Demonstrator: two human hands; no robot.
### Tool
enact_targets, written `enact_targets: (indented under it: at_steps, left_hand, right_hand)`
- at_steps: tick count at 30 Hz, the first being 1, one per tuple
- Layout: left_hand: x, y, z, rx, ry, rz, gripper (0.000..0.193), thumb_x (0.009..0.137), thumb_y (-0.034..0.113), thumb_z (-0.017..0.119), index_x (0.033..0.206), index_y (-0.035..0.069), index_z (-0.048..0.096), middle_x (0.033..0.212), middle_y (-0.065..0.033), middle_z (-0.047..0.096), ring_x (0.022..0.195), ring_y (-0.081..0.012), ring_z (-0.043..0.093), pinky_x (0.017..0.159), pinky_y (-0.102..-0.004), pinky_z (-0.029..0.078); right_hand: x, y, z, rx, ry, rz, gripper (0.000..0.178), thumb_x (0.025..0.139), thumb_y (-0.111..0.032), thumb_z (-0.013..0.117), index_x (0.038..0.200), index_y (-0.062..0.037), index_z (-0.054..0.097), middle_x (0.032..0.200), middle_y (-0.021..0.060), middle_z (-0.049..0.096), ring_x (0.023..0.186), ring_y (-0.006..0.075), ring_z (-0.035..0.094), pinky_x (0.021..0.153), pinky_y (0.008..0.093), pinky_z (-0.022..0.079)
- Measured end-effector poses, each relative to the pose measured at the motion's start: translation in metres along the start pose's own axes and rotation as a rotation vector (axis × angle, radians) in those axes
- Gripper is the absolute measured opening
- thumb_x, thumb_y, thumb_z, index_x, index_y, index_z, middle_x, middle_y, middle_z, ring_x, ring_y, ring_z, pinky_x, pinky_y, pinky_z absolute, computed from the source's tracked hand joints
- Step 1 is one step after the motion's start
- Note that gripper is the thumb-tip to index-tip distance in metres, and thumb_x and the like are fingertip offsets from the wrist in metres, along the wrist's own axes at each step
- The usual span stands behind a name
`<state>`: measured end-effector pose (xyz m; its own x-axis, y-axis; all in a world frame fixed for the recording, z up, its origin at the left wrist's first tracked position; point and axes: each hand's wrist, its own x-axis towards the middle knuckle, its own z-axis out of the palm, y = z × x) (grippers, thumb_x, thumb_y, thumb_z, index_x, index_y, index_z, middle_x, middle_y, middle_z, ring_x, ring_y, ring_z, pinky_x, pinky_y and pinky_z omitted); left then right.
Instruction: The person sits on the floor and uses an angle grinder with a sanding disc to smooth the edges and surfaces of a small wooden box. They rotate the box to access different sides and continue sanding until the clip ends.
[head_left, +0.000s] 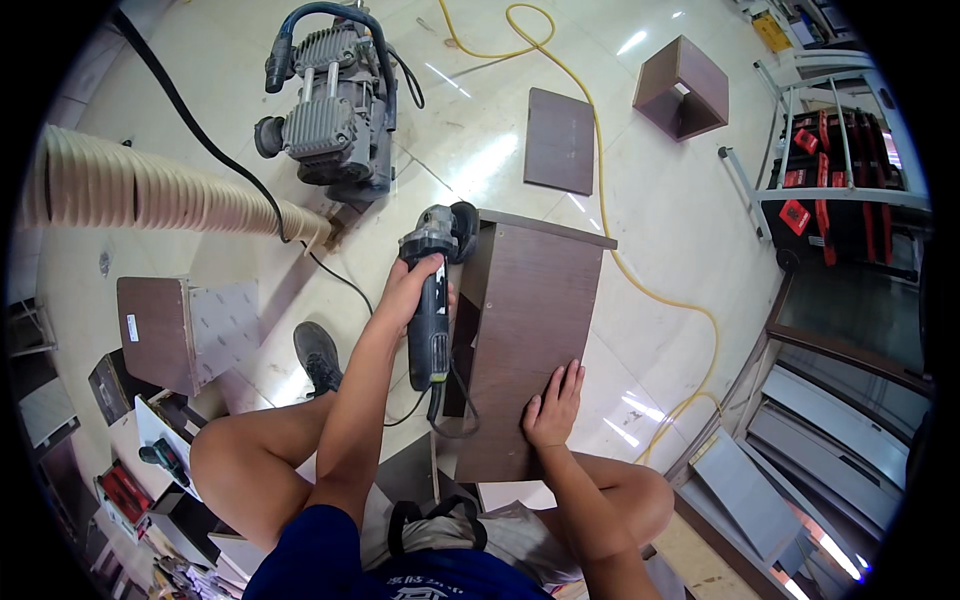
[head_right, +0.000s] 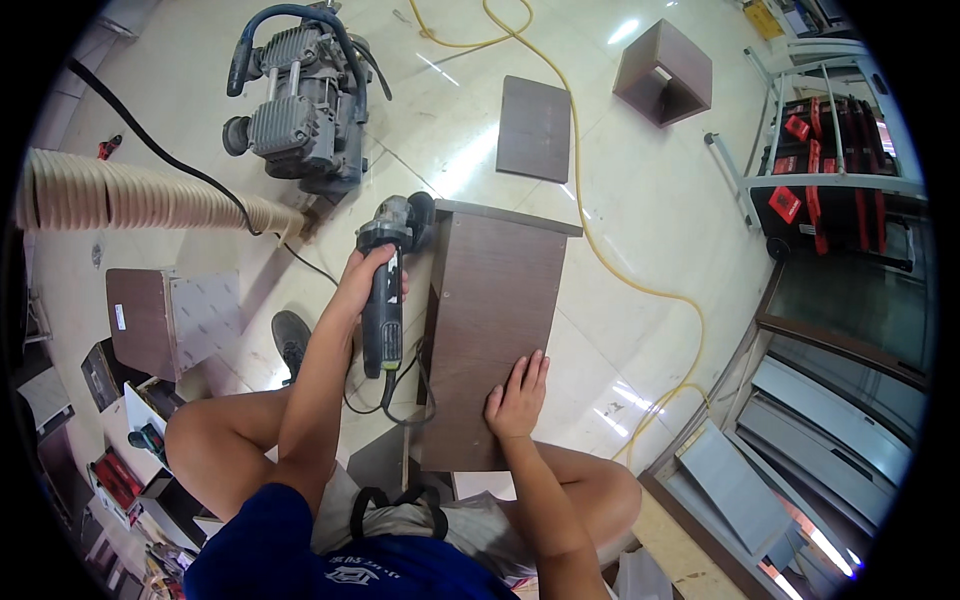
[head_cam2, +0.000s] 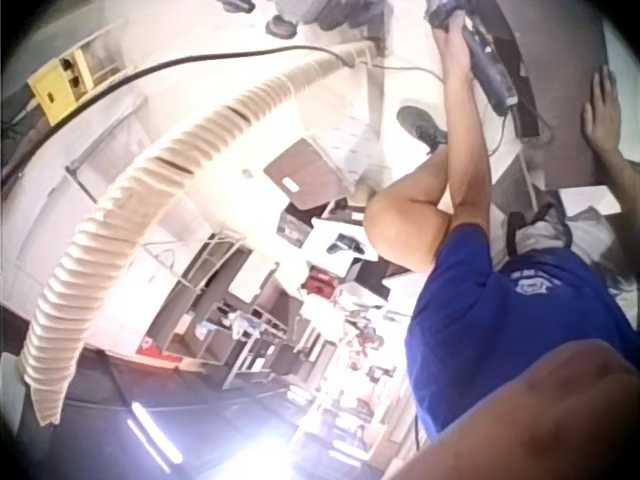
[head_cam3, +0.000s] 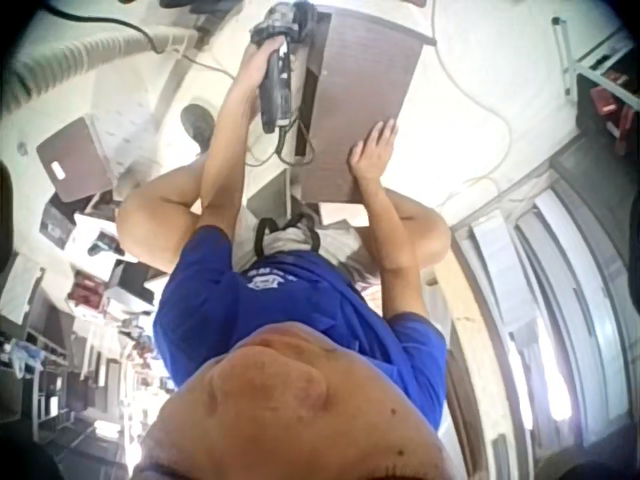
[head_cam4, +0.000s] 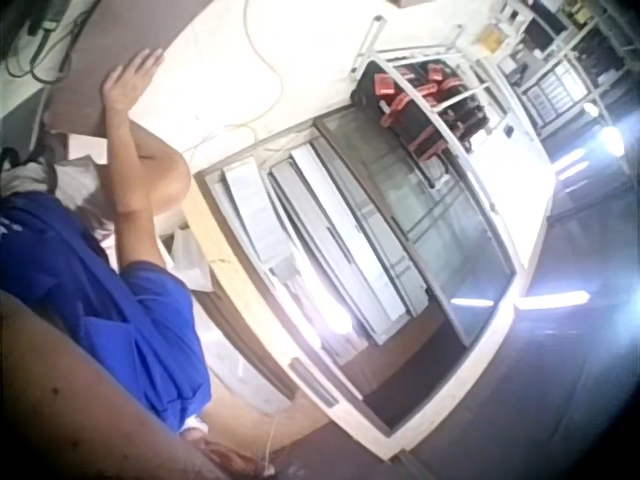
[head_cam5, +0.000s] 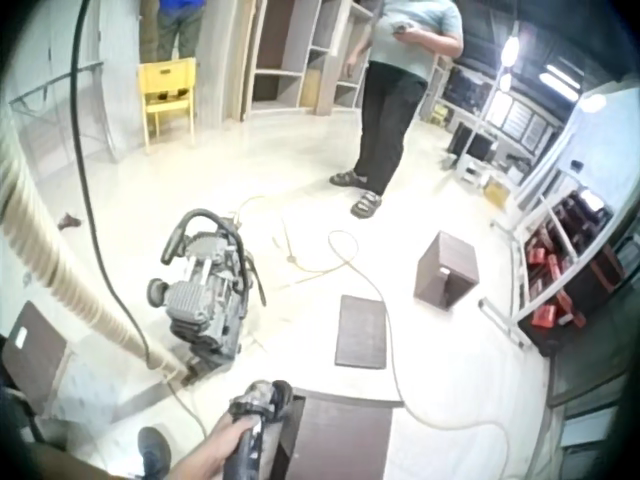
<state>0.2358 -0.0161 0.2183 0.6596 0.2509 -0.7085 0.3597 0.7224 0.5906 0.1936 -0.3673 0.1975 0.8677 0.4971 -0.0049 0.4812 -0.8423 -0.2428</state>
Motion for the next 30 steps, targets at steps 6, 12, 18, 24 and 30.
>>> enact_targets:
  at_steps: [6,12,18,24,30]
  left_hand:
    - [-0.011,-0.005,0.002,-0.017,-0.077,0.018,0.043,0.093,0.029,0.068,0.119,0.005,0.044,0.078,-0.0152,0.065,0.061,-0.0231,0.068,0.053,-0.0358,0.058]
    - [-0.006,0.002,0.006,0.083,-0.011,0.064,0.045,0.092,0.031,0.069,0.118,0.003,0.045,0.079,-0.0155,0.065,0.06,-0.0243,0.068,0.052,-0.0377,0.058]
    - [-0.002,-0.004,0.009,0.096,-0.05,0.127,0.04,0.092,0.028,0.069,0.115,0.003,0.048,0.078,-0.0145,0.065,0.059,-0.0235,0.067,0.052,-0.0367,0.057]
    - [-0.009,-0.005,0.013,0.154,0.0,0.188,0.04,0.092,0.026,0.069,0.118,0.004,0.048,0.077,-0.013,0.064,0.058,-0.0219,0.066,0.052,-0.0351,0.056]
    - [0.006,0.001,0.008,0.185,0.022,0.188,0.039,0.093,0.025,0.07,0.119,0.005,0.049,0.076,-0.0107,0.063,0.056,-0.021,0.066,0.05,-0.0337,0.056]
  right_hand:
    - [0.0,-0.002,-0.001,0.011,0.006,-0.005,0.067,0.086,-0.022,0.051,0.144,0.0106,0.04,0.157,0.0337,0.027,0.145,0.0542,0.026,0.116,0.0571,0.028]
    - [0.0,-0.003,-0.001,0.03,-0.005,0.004,0.068,0.088,-0.02,0.049,0.148,0.0089,0.035,0.158,0.033,0.025,0.145,0.0544,0.024,0.117,0.0571,0.027]
    - [-0.001,-0.003,-0.004,0.033,-0.014,0.013,0.068,0.087,-0.019,0.05,0.148,0.0084,0.036,0.158,0.0328,0.025,0.145,0.0544,0.025,0.117,0.0569,0.026]
    - [-0.002,-0.001,-0.001,0.034,-0.001,0.006,0.068,0.087,-0.019,0.051,0.148,0.0089,0.037,0.158,0.033,0.026,0.145,0.0542,0.025,0.117,0.0566,0.027]
    - [0.0,-0.001,-0.001,0.037,0.016,-0.004,0.068,0.084,-0.021,0.056,0.143,0.0095,0.041,0.156,0.0338,0.029,0.143,0.0547,0.027,0.114,0.0582,0.03]
